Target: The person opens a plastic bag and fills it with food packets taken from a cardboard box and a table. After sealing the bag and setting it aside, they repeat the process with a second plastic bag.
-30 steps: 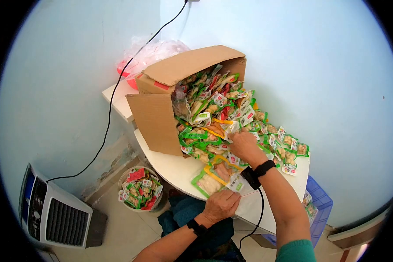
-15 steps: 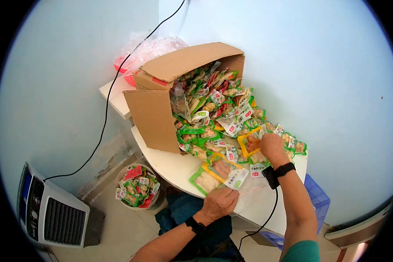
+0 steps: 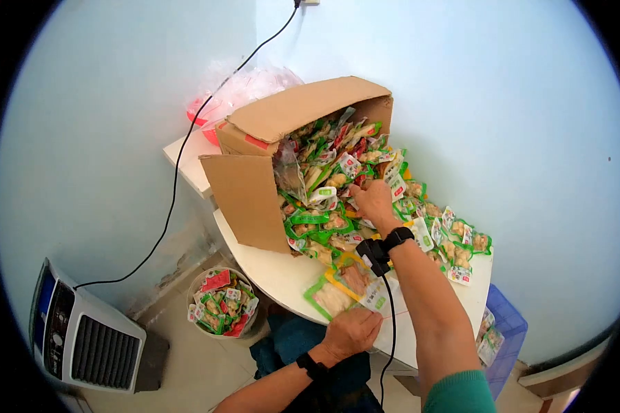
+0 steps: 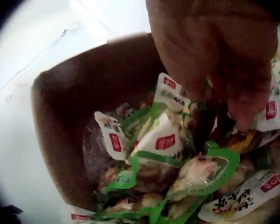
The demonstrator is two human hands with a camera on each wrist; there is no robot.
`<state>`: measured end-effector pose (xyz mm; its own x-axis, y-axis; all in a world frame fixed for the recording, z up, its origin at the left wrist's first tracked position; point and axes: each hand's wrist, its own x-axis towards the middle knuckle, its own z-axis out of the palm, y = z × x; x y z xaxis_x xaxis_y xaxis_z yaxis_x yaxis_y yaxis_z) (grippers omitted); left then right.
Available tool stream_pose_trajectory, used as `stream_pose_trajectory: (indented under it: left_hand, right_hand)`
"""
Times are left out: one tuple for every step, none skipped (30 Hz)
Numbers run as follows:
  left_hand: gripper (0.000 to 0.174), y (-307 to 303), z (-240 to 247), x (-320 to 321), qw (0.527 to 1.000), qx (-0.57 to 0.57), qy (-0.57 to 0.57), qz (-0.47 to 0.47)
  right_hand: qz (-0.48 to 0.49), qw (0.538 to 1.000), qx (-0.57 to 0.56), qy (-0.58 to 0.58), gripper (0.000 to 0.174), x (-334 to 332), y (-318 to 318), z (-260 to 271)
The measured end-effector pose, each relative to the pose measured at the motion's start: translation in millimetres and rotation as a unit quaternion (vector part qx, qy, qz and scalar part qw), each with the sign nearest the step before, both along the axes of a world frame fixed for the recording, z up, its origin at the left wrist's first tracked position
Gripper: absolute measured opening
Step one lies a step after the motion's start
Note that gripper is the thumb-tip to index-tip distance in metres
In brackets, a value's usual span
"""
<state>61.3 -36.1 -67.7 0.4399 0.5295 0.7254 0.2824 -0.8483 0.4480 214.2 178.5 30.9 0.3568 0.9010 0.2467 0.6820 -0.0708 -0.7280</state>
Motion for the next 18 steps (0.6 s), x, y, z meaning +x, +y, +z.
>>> stream_pose_trajectory:
  left_hand:
    - [0.008,0,0,0,1.0,-0.016,0.0,-0.008]
    - [0.008,1,1,0,1.0,-0.017,-0.005,-0.011]
    - [0.008,1,2,-1,1.0,-0.019,-0.009,-0.015]
    - [0.008,1,2,-1,0.999,-0.022,-0.013,-0.02]
    - [0.008,1,1,-1,1.0,-0.016,-0.017,-0.02]
    - [0.008,2,0,0,1.0,-0.01,-0.021,-0.02]
    - [0.008,1,-1,0,0.999,-0.006,-0.026,-0.021]
    - [0.008,1,-1,-1,1.0,-0.006,-0.014,-0.015]
    - [0.008,1,0,-1,1.0,-0.005,-0.002,-0.01]
    - [0.007,0,1,-1,1.0,-0.005,0.009,-0.006]
    - [0.008,1,-1,-1,1.0,-0.002,0.008,-0.007]
    - [0.008,1,-2,0,1.0,0.002,0.004,-0.007]
    - [0.008,1,-2,0,1.0,0.006,0.001,-0.008]
    - [0.008,1,-1,-1,1.0,0.011,-0.001,-0.009]
    - [0.007,-1,1,-1,1.0,0.001,0.002,-0.007]
    - [0.007,0,2,-1,1.0,0.005,-0.005,-0.011]
    - [0.007,1,1,-1,1.0,0.008,-0.01,-0.015]
    - [0.007,1,0,-1,1.0,0.009,-0.014,-0.021]
  right_hand:
    - [-0.009,0.999,-0.03,0.045,0.039,-4,-1,6]
    - [-0.016,0.994,-0.06,0.09,0.035,-9,-1,10]
    - [-0.023,0.998,-0.047,0.031,0.031,2,17,-12]
    - [-0.038,0.999,-0.011,0.007,0.03,2,20,-19]
    - [-0.055,0.998,0.025,-0.017,0.029,3,21,-27]
    - [-0.072,0.995,0.06,-0.041,0.028,2,19,-27]
    - [-0.062,0.996,0.063,-0.01,0.029,6,14,-25]
    - [-0.051,0.996,0.066,0.021,0.03,14,6,-21]
    - [-0.042,0.995,0.068,0.052,0.032,21,-4,-14]
    - [-0.054,0.993,0.104,0.028,0.03,27,-12,-8]
    - [-0.067,0.988,0.138,0.004,0.029,34,-23,-2]
    - [-0.08,0.981,0.173,-0.022,0.027,41,-35,5]
    - [-0.07,0.98,0.187,0.023,0.026,48,-49,12]
    - [-0.06,0.975,0.201,0.07,0.024,54,-65,19]
    - [-0.05,0.969,0.214,0.115,0.022,61,-81,26]
    - [-0.046,0.965,0.214,0.141,0.021,71,-97,31]
    - [-0.044,0.961,0.215,0.168,0.021,82,-115,34]
    - [-0.043,0.956,0.214,0.196,0.022,87,-134,36]
